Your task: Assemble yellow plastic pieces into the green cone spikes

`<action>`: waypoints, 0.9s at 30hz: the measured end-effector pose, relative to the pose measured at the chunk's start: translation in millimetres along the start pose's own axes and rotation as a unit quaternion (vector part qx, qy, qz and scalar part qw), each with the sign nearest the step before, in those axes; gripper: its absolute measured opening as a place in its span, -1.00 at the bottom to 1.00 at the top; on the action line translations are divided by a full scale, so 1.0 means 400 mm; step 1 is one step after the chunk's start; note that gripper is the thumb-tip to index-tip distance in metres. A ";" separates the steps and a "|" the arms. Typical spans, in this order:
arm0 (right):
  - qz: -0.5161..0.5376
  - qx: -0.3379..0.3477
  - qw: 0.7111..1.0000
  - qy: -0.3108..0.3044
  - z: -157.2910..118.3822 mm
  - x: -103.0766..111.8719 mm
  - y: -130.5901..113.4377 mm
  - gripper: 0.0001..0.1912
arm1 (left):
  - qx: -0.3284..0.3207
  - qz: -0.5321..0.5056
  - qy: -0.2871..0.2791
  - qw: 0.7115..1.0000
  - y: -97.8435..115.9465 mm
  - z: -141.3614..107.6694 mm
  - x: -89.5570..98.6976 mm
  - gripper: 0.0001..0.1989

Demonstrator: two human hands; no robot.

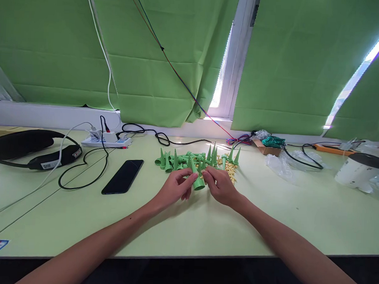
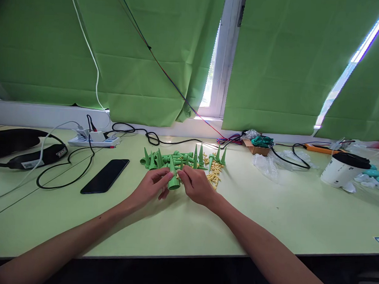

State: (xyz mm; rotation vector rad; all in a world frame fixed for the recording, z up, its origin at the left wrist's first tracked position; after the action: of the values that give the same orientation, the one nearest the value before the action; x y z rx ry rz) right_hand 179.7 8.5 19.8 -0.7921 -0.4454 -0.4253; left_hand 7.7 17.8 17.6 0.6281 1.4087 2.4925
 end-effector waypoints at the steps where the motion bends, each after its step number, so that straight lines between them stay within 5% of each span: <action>1: -0.002 0.002 1.000 -0.002 0.000 0.000 0.001 -0.62 | -0.003 0.007 -0.001 1.000 0.001 0.000 0.000 -0.61; 15: -0.025 0.012 0.999 -0.017 0.000 -0.008 0.019 -0.62 | -0.014 0.034 -0.014 0.999 0.016 0.004 0.007 -0.73; 27: -0.040 0.005 0.998 -0.050 0.002 -0.016 0.031 -0.59 | -0.123 0.121 -0.036 0.984 0.010 -0.004 0.001 -0.80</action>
State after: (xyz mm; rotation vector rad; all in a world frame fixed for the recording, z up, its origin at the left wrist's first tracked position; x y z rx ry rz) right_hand 180.7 17.8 9.8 -0.7896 -0.5728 -0.4596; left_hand 6.7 14.6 20.3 0.8714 1.0289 2.7394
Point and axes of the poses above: each hand's wrist, its own z-axis towards the middle knuckle, its own x-axis out of the back of the hand, y = z × x, the point moved 2 cm from there along z, towards the middle knuckle, and after that the axes turned 11 degrees about -x, right-handed, at the moved point
